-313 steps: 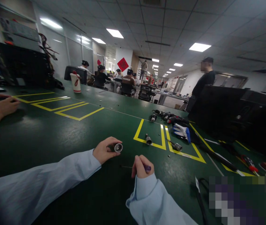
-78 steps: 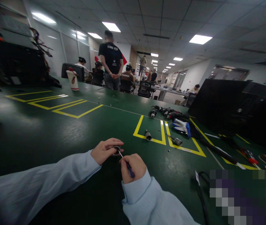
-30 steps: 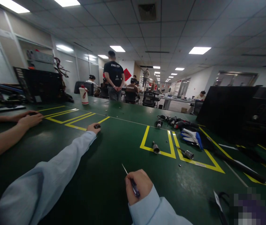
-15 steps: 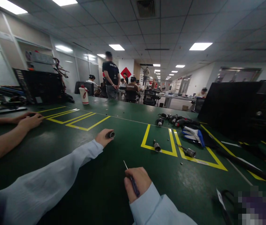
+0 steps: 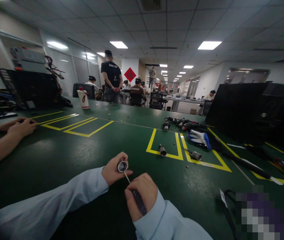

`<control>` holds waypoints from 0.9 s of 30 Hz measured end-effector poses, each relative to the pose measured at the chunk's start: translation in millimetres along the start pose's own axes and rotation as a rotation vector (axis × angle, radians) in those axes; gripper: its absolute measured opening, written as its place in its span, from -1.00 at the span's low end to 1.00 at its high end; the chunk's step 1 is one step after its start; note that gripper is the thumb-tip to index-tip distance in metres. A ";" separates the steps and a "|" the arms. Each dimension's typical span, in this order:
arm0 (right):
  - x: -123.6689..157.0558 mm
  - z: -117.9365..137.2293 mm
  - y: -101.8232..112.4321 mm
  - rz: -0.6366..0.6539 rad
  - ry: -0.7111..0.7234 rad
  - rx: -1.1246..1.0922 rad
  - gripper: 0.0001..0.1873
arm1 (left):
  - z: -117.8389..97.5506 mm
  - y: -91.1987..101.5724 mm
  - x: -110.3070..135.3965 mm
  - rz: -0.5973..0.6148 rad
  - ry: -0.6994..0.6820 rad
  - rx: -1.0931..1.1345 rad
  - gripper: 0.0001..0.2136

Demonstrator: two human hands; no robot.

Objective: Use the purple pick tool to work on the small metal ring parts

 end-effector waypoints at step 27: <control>13.0 -48.5 -11.3 0.016 -0.622 -0.338 -0.73 | -6.9 -11.5 3.4 0.222 -0.105 -0.276 -0.92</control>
Point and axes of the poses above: each hand's wrist, its own x-axis away from the middle knuckle, its own y-axis out of the back of the hand, z = x × y, the point moved 4 cm from there along -x, towards the middle knuckle, and after that the axes turned 1 degree about x, right-handed, at the moved point
